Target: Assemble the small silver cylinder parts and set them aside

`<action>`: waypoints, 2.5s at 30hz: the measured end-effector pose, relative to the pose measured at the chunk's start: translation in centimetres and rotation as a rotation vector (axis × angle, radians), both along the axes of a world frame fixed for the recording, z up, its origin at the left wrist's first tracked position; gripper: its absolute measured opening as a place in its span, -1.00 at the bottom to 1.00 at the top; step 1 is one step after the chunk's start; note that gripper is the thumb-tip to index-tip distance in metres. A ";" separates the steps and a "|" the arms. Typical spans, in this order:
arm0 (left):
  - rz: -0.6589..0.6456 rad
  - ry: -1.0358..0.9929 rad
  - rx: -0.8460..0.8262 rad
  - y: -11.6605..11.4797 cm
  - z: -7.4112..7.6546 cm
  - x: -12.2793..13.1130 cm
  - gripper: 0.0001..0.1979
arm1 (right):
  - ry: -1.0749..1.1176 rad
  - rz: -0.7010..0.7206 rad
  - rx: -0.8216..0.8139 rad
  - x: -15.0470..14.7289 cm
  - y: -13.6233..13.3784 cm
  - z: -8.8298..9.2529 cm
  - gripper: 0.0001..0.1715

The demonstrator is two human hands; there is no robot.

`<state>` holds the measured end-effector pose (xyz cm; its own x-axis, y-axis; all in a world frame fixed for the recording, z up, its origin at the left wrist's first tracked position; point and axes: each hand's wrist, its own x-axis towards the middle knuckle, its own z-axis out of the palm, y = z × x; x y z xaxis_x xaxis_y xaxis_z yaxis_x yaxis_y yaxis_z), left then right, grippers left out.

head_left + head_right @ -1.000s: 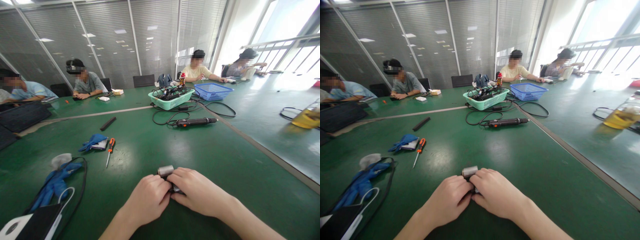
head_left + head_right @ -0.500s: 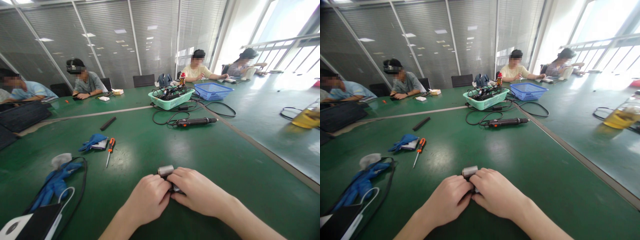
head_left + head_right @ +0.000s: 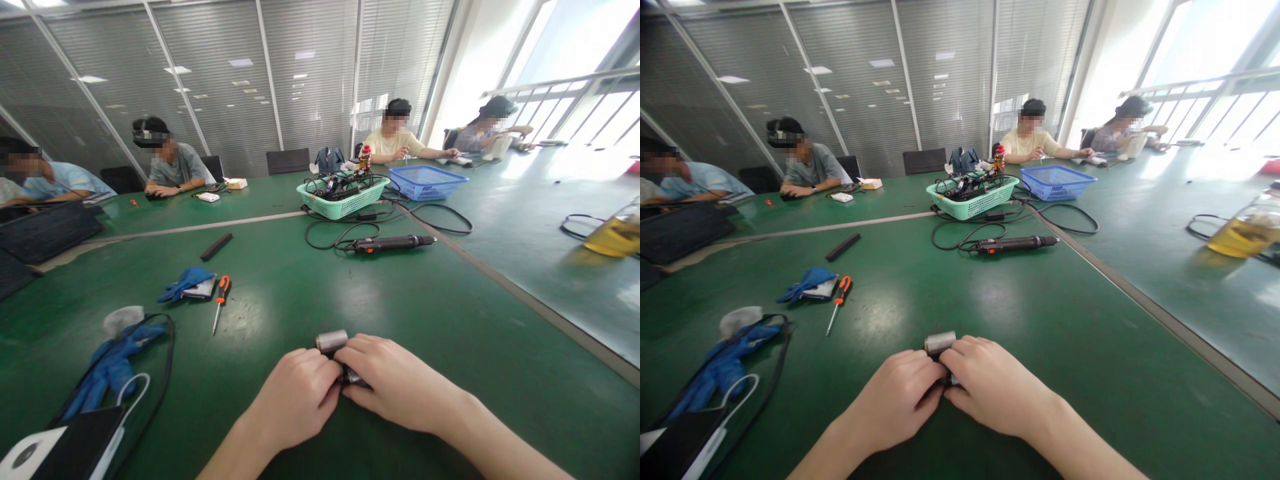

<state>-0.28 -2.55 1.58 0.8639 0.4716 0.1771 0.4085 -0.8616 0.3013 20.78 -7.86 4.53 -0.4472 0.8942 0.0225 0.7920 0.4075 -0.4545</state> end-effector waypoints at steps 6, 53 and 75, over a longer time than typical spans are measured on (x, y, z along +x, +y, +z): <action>0.020 0.006 0.000 0.0 -0.1 0.0 -0.95 | 0.013 -0.004 0.000 0.0 0.0 0.1 -0.81; 0.054 -0.015 0.046 0.0 -0.4 -0.1 -0.93 | -0.017 -0.011 0.005 0.1 0.1 0.0 -0.80; 0.101 0.006 0.106 0.1 -0.4 0.0 -0.91 | -0.053 -0.019 0.042 0.2 0.0 -0.2 -0.81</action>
<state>-0.25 -2.48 1.16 0.8142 0.5350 0.2256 0.4961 -0.8429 0.2084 20.94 -7.82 4.37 -0.4318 0.9012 0.0371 0.8223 0.4103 -0.3943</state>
